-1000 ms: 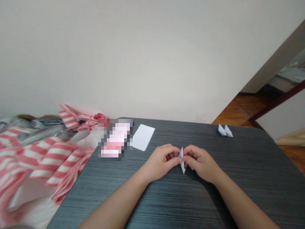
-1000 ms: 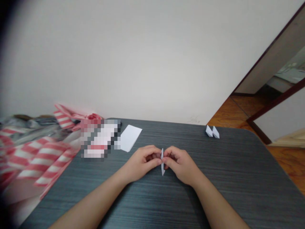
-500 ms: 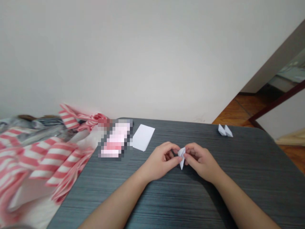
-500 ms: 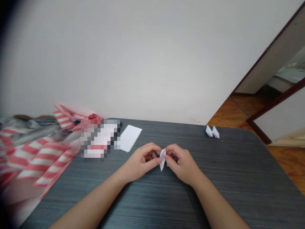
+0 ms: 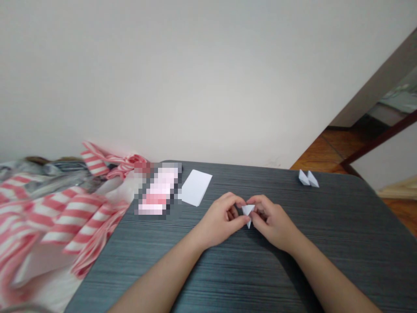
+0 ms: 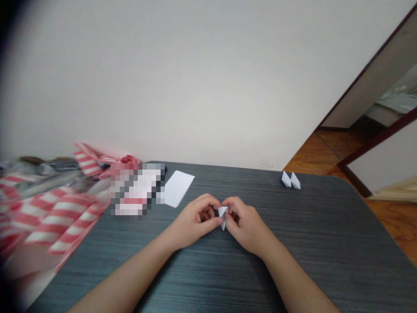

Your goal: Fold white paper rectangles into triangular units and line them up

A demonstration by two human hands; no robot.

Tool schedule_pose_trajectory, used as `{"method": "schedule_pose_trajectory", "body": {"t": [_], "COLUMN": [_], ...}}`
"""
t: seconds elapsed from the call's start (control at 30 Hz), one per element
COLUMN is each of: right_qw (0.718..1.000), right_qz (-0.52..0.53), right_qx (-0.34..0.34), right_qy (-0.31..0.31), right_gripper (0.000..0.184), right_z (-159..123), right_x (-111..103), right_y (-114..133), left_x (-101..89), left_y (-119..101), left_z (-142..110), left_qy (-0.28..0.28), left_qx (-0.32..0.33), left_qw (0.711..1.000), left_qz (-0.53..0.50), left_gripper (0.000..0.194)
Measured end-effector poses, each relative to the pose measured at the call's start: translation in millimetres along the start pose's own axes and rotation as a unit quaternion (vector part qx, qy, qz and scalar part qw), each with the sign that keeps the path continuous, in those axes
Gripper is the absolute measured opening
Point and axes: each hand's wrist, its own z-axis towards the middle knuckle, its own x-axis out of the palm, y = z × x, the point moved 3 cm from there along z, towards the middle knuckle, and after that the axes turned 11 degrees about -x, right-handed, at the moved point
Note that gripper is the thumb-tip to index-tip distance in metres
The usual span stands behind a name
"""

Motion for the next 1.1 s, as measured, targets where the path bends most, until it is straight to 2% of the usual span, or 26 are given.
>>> {"method": "schedule_pose_trajectory", "body": {"t": [0.2,0.57,0.7,0.87,0.97,1.1], "right_qw": [1.0,0.998,1.0,0.996,0.994,0.992], "right_qz": [-0.021,-0.056,-0.016,0.08,0.098,0.111], "right_qx": [-0.001,0.011,0.011,0.019,0.018,0.017], "right_qy": [0.009,0.004,-0.011,-0.036,-0.05,-0.064], "right_gripper": [0.032,0.025,0.022,0.019,0.019,0.021], "right_z": [1.0,2.7,0.1,-2.0,-2.2,-2.4], "right_x": [1.0,-0.7,-1.4,-4.1,-6.7,-7.6], "right_y": [1.6,-1.1,-2.6,-1.9,-0.7,-1.5], "left_x": [-0.3,0.9,0.6,1.0,2.0,2.7], "left_y": [0.5,-1.1,-0.8,3.2,5.5,7.6], "left_z": [0.0,-0.4,-0.7,-0.2,1.0,2.9], "left_qy": [0.002,0.003,0.008,0.032,0.038,0.025], "left_qx": [0.009,0.012,0.004,-0.051,-0.072,-0.069], "left_qw": [1.0,1.0,0.999,0.992,0.986,0.978], "left_qz": [0.0,-0.005,-0.035,-0.111,-0.148,-0.194], "left_gripper": [0.018,0.017,0.018,0.026,0.031,0.034]}}
